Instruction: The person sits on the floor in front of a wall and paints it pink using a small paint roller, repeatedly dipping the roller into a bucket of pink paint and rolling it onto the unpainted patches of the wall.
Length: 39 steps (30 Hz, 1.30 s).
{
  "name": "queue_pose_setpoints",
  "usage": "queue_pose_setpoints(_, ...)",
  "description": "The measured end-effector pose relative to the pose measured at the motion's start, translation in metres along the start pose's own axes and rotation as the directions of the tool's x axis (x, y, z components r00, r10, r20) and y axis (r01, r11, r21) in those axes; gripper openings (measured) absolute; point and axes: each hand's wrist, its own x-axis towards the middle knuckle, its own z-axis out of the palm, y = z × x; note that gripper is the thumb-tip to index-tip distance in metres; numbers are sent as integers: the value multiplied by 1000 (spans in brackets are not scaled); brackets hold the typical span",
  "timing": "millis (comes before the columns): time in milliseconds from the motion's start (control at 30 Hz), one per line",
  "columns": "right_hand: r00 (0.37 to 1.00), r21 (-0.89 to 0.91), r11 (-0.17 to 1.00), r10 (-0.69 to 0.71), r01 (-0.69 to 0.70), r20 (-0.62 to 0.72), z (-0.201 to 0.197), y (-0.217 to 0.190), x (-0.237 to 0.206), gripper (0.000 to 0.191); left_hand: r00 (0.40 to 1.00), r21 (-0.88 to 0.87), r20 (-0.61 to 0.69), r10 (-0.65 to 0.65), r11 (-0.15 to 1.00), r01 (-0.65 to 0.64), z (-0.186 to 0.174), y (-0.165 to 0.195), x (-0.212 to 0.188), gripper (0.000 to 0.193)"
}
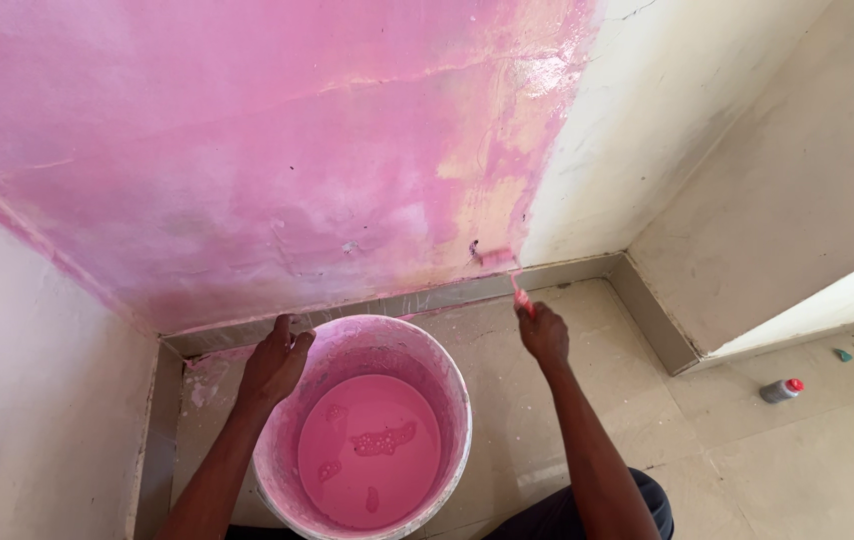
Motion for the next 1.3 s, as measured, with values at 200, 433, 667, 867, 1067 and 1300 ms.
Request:
queue_pose_setpoints(200,884,109,931,-288,348,-367,-51,-29,38,29,1000,-20,0,9,1000,-9,-1,-2,-4,63)
queue_pose_setpoints(433,900,238,917,-216,320,-379,-96,-60,73,34,1000,-58,-15,22,998,-23,-1,-2,-6,62)
queue_pose_setpoints(667,924,139,952,-221,274,-311,-19,-11,15,34,1000,-30,0,-2,1000,2,-3,1,-4,64)
queue_pose_setpoints(867,997,102,992,82,-81,-4,-2,-3,-17,38,1000,-35,7,-5,999,6,-5,5,-7,64)
queue_pose_setpoints(1067,996,93,996,-9,17,-89,-21,2,8,38,1000,-25,2,-12,1000,12,-4,5,-6,63)
queue_pose_setpoints(1300,838,168,879,-344,446,-424,-91,-43,81,33,1000,-24,-3,-3,1000,3,-3,2,-7,63)
